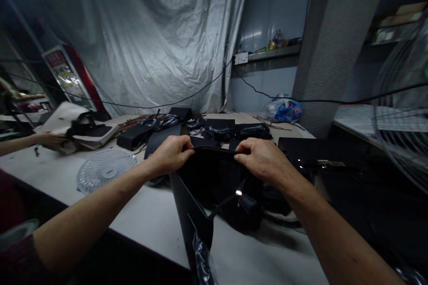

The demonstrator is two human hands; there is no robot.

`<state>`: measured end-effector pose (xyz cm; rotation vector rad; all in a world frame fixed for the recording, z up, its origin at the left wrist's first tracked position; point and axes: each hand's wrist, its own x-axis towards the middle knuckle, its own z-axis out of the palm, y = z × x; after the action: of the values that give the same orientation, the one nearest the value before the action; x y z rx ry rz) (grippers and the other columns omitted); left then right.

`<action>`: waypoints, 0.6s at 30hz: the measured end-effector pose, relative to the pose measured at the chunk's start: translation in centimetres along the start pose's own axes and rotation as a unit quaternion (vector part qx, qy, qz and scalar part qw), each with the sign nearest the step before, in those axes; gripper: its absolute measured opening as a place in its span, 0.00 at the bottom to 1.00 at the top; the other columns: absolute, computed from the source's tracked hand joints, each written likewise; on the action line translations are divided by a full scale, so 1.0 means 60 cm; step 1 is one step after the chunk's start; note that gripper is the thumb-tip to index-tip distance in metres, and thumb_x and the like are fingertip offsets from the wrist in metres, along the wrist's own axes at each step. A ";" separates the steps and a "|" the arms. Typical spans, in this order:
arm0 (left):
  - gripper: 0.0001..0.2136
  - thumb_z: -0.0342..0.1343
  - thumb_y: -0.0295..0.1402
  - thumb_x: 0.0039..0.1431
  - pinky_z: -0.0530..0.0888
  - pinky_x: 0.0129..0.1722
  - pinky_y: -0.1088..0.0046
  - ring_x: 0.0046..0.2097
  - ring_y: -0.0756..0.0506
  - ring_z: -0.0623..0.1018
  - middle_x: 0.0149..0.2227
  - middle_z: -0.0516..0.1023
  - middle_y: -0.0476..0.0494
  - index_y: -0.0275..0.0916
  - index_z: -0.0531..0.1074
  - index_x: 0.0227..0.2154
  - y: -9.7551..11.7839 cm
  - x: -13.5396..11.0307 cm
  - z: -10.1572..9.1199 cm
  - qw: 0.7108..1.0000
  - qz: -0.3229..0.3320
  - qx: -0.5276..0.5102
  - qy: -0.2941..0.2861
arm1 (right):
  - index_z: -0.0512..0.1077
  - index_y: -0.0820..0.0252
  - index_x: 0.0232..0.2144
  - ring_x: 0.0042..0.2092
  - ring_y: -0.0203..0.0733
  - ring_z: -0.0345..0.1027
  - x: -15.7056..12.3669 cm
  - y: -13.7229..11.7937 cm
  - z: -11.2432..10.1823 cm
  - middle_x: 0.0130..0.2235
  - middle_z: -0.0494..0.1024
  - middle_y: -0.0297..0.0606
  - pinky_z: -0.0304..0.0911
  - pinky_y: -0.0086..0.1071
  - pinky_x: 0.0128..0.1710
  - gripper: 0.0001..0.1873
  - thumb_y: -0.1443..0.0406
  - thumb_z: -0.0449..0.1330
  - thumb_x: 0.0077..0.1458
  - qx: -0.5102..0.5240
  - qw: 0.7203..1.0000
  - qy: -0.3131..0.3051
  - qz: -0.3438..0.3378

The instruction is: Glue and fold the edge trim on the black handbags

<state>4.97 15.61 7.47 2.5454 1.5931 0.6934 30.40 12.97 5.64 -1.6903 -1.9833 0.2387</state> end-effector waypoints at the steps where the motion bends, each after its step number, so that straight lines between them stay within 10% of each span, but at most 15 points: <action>1: 0.05 0.60 0.24 0.56 0.63 0.30 0.73 0.30 0.48 0.73 0.26 0.75 0.49 0.37 0.73 0.26 -0.001 0.000 0.000 1.000 0.001 -0.002 0.000 | 0.80 0.53 0.33 0.37 0.43 0.73 0.004 -0.004 0.000 0.35 0.81 0.33 0.61 0.33 0.35 0.08 0.62 0.60 0.53 -0.010 1.000 -0.010 -0.012; 18: 0.04 0.57 0.24 0.55 0.63 0.28 0.73 0.29 0.47 0.73 0.27 0.76 0.48 0.38 0.74 0.27 0.003 -0.001 0.000 1.000 0.011 0.013 0.000 | 0.80 0.51 0.31 0.36 0.40 0.73 0.060 -0.068 0.006 0.31 0.80 0.30 0.58 0.30 0.32 0.06 0.65 0.61 0.55 -0.079 0.990 -0.104 -0.044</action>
<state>5.10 15.45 7.47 2.5846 1.5878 0.6781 26.34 15.64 8.14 -1.7298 -2.2776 0.2401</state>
